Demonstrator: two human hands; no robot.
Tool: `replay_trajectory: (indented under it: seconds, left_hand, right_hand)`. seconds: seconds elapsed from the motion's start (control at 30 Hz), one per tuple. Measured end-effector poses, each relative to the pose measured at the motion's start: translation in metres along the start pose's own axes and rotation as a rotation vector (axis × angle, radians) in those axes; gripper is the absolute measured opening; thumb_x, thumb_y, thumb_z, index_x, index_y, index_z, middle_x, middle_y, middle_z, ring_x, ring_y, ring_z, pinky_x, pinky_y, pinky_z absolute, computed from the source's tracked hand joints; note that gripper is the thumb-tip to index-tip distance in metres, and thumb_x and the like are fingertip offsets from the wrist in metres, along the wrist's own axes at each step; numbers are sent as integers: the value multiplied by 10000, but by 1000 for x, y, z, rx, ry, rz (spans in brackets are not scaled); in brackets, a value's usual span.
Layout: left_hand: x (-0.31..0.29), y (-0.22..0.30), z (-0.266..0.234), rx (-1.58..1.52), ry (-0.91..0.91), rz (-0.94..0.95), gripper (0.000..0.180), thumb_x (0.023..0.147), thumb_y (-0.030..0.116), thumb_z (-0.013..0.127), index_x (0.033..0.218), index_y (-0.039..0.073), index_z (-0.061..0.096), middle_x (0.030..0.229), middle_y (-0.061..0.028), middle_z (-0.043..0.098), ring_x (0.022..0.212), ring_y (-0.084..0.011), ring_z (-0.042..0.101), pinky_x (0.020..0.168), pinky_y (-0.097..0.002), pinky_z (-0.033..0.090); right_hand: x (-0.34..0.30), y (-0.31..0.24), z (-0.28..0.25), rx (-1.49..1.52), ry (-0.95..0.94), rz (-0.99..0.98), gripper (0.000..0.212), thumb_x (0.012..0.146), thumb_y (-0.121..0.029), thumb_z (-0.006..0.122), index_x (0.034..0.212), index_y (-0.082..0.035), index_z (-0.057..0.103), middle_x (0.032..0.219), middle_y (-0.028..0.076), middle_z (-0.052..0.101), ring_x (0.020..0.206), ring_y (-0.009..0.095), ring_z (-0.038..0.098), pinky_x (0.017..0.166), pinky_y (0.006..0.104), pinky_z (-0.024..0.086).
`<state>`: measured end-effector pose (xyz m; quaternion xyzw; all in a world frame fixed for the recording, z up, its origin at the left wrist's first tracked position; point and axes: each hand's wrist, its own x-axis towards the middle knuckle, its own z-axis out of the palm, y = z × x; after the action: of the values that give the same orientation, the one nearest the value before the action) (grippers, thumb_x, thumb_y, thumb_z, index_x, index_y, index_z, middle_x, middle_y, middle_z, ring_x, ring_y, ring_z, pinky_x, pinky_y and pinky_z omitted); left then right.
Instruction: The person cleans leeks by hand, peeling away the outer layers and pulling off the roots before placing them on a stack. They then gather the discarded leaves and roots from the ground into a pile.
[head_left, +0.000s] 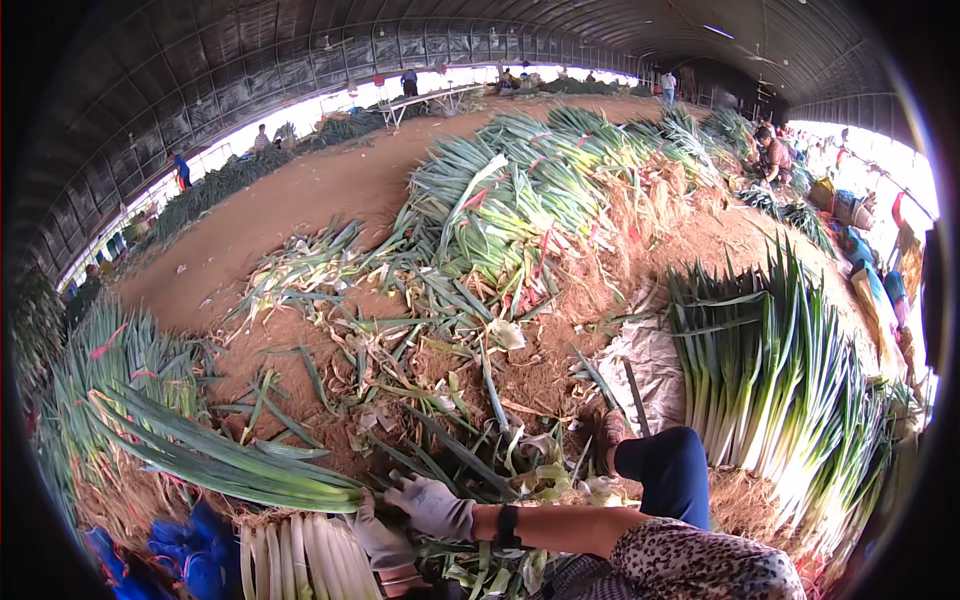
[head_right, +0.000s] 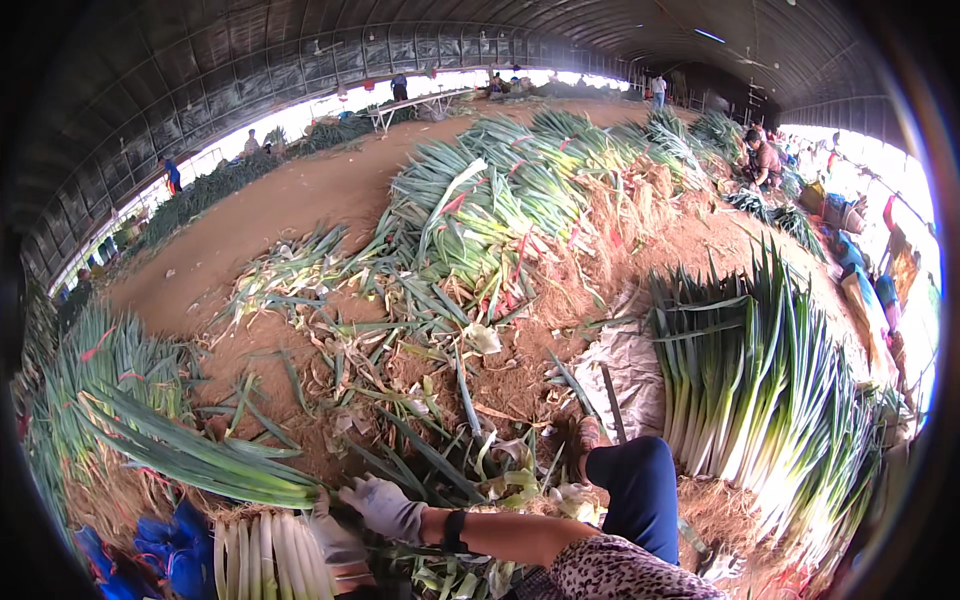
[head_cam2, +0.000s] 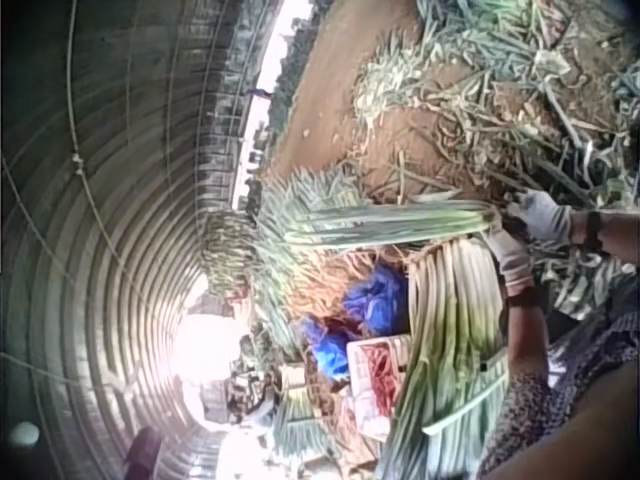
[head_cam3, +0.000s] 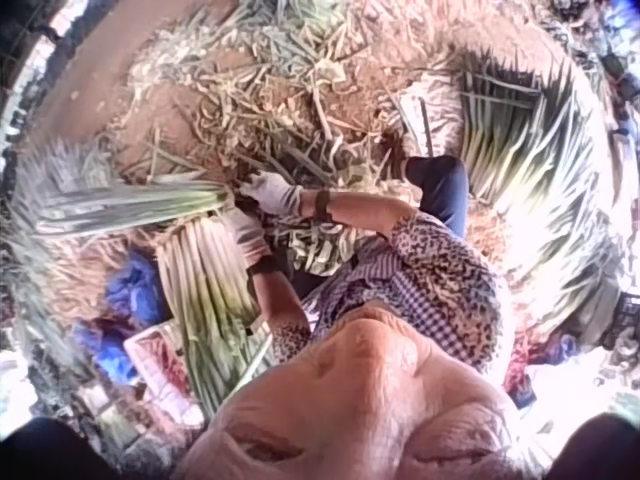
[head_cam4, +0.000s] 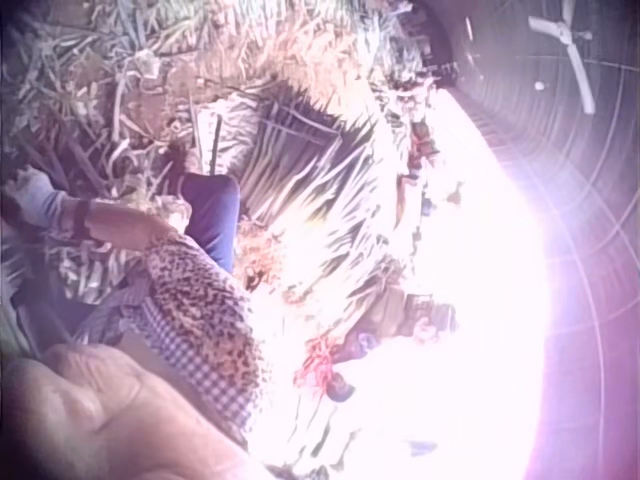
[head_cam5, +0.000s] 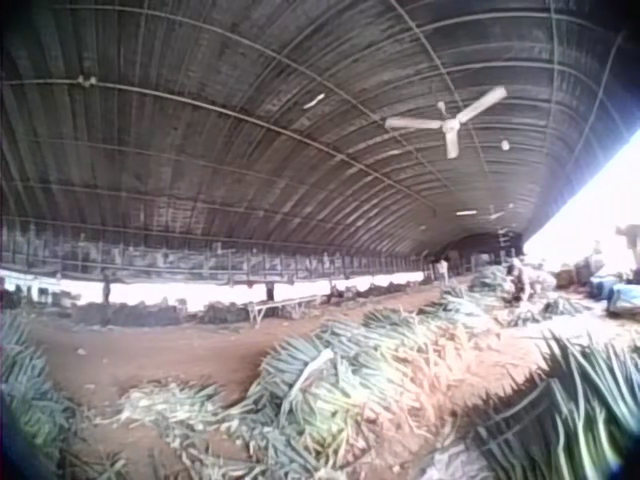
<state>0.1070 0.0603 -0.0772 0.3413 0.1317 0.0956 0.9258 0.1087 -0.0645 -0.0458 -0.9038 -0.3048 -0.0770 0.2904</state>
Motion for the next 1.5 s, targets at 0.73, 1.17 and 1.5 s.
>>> replay_trajectory:
  seconds: [0.73,1.17,1.5]
  left_hand:
    - [-22,10,27,112,-107,176,258,845,64,612,1095,10,579,967,-76,615,809,-204,613,717,-336,522]
    - [5,-6,-9,79,-34,64,286,880,102,568,1155,28,548,946,-50,600,794,-175,576,688,-304,481]
    - [-6,7,7,86,-54,177,310,886,177,580,1148,23,517,916,-66,577,740,-176,567,653,-305,488]
  right_hand:
    - [-29,12,-35,617,72,60,172,818,-130,678,946,-45,600,867,80,621,812,204,612,748,314,485]
    - [-32,9,-29,740,51,34,175,764,-59,715,891,-34,597,878,29,624,828,123,587,771,267,470]
    - [-30,16,-13,873,28,117,254,793,-35,667,1033,-44,583,943,53,606,909,137,582,832,269,453]
